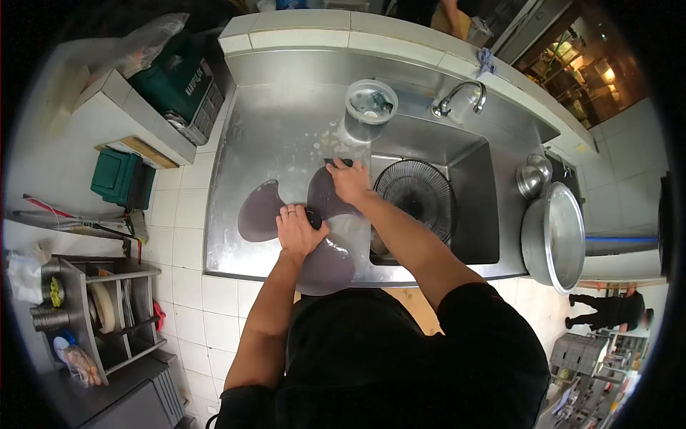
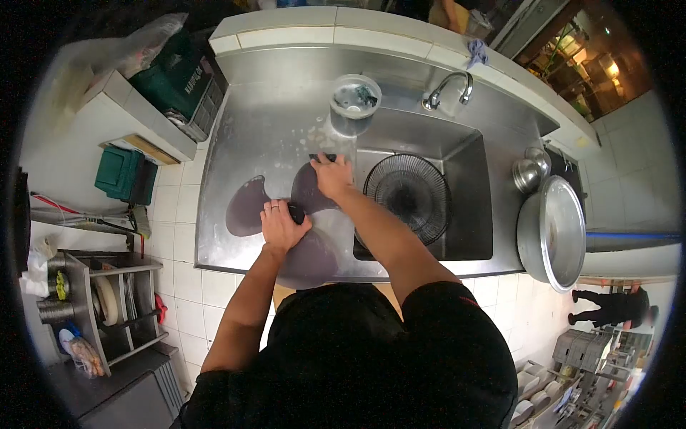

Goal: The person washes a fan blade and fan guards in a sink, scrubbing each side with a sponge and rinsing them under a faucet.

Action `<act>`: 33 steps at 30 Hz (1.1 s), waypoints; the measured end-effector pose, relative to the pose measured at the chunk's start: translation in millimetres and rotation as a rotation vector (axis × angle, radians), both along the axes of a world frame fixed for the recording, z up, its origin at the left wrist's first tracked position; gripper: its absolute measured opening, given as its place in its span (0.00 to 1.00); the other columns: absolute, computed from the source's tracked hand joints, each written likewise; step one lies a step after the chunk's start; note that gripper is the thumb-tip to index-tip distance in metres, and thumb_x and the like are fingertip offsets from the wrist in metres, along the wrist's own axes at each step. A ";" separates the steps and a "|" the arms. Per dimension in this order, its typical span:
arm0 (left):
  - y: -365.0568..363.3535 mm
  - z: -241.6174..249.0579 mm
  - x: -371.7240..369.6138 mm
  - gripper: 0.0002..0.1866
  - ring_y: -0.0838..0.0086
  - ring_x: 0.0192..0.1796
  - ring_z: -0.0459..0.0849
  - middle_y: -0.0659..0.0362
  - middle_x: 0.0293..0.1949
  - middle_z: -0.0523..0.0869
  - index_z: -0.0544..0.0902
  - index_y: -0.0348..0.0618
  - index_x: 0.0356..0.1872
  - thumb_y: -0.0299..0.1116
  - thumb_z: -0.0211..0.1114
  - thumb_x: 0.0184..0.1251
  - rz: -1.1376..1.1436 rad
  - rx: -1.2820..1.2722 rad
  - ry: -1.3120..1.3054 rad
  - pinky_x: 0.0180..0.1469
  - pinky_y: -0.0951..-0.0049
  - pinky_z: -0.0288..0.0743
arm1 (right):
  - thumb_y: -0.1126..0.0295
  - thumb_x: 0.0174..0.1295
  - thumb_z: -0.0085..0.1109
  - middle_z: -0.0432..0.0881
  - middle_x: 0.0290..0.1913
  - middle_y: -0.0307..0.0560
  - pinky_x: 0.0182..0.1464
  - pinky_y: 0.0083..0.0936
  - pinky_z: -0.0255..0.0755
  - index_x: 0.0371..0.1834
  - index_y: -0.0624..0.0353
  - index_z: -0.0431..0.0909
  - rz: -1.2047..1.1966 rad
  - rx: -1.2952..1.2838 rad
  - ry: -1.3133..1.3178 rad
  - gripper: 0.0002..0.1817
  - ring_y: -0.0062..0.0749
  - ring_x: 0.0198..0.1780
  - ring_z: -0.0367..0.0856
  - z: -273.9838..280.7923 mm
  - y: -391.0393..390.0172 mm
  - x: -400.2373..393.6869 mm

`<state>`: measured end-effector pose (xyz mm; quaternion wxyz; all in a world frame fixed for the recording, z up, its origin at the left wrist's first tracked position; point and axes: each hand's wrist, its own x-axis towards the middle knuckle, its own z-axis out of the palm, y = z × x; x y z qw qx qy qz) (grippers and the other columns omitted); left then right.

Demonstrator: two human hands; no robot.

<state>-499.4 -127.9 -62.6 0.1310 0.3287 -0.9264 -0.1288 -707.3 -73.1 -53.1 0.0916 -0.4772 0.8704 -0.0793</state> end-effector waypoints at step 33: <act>20.9 -0.8 -3.2 0.35 0.52 0.62 0.76 0.48 0.55 0.80 0.79 0.38 0.52 0.57 0.72 0.53 0.061 -0.077 -0.058 0.61 0.51 0.70 | 0.66 0.65 0.59 0.74 0.78 0.37 0.59 0.46 0.72 0.69 0.41 0.82 0.252 -0.064 0.114 0.27 0.53 0.60 0.73 -19.1 107.5 75.0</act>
